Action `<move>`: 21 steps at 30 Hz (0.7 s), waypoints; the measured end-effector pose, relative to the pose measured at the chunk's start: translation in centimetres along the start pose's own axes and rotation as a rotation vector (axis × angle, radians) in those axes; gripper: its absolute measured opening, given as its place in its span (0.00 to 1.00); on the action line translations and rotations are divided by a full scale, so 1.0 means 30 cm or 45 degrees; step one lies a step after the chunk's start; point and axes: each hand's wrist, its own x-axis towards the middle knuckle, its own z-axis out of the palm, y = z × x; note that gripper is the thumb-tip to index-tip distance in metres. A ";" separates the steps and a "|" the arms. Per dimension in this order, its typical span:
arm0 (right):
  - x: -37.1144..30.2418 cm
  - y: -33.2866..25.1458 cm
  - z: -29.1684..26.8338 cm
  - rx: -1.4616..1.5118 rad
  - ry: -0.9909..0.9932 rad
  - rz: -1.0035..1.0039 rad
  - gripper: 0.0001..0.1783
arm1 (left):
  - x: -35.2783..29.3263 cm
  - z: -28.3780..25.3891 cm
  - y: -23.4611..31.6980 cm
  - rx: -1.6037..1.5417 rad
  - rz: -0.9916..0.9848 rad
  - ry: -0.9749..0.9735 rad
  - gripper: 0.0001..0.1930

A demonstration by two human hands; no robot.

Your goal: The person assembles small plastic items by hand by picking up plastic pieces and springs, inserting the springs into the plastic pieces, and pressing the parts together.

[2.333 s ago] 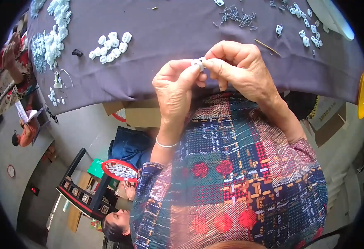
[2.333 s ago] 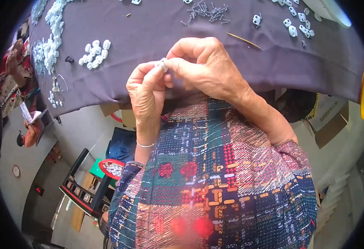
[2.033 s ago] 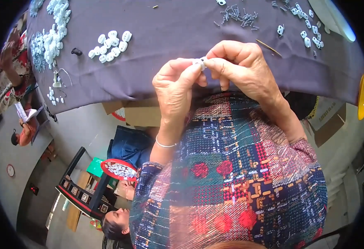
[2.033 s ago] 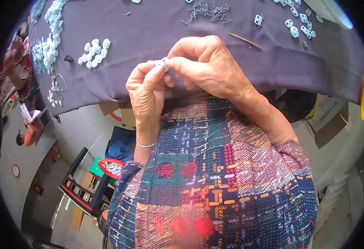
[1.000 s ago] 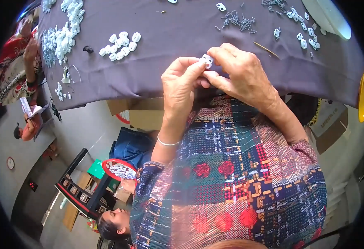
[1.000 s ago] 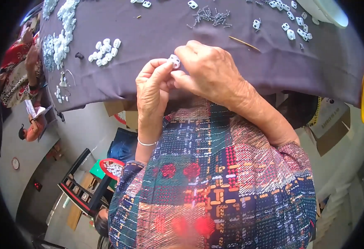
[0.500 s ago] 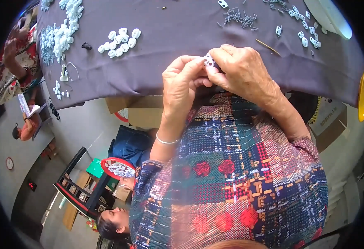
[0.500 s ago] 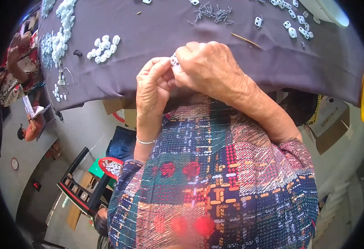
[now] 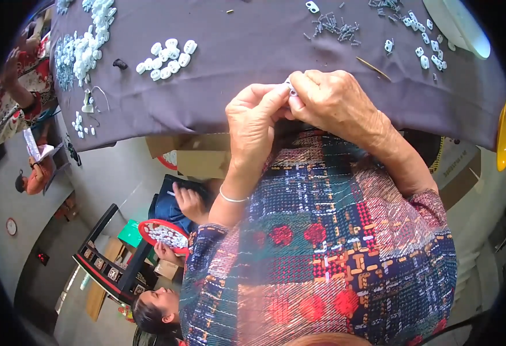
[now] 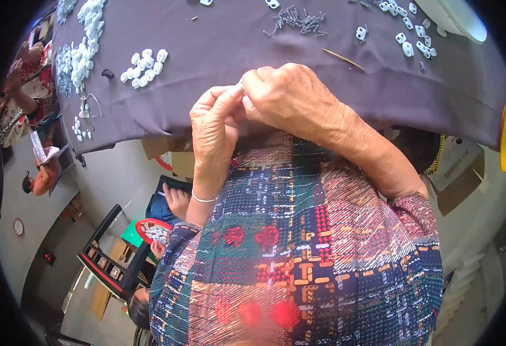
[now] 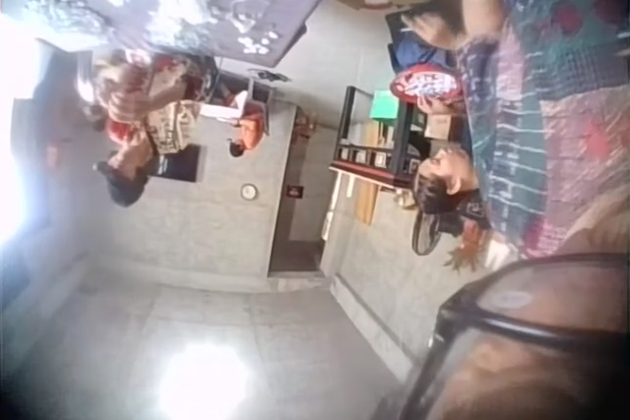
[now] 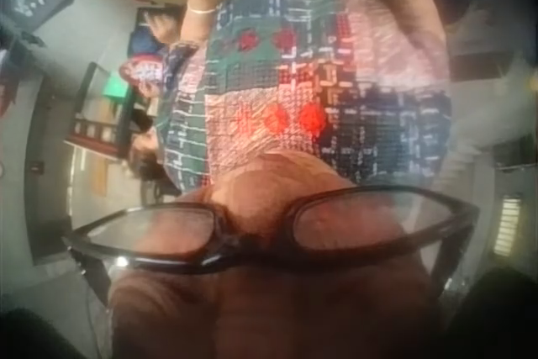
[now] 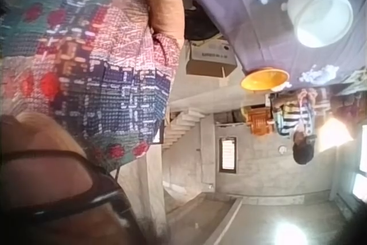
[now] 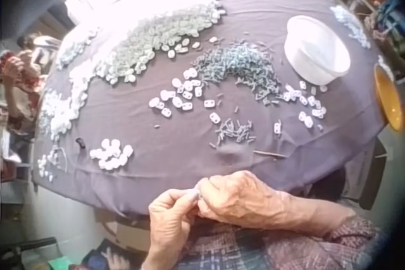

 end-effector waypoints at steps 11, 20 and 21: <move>0.008 0.001 0.002 0.053 -0.006 -0.075 0.08 | -0.003 -0.014 -0.007 0.068 0.077 -0.002 0.05; 0.000 -0.034 0.012 0.125 0.068 0.001 0.11 | -0.006 -0.016 -0.010 0.041 0.161 -0.028 0.04; 0.002 -0.030 0.009 0.212 0.096 0.014 0.14 | -0.002 -0.016 -0.005 0.037 0.174 -0.027 0.04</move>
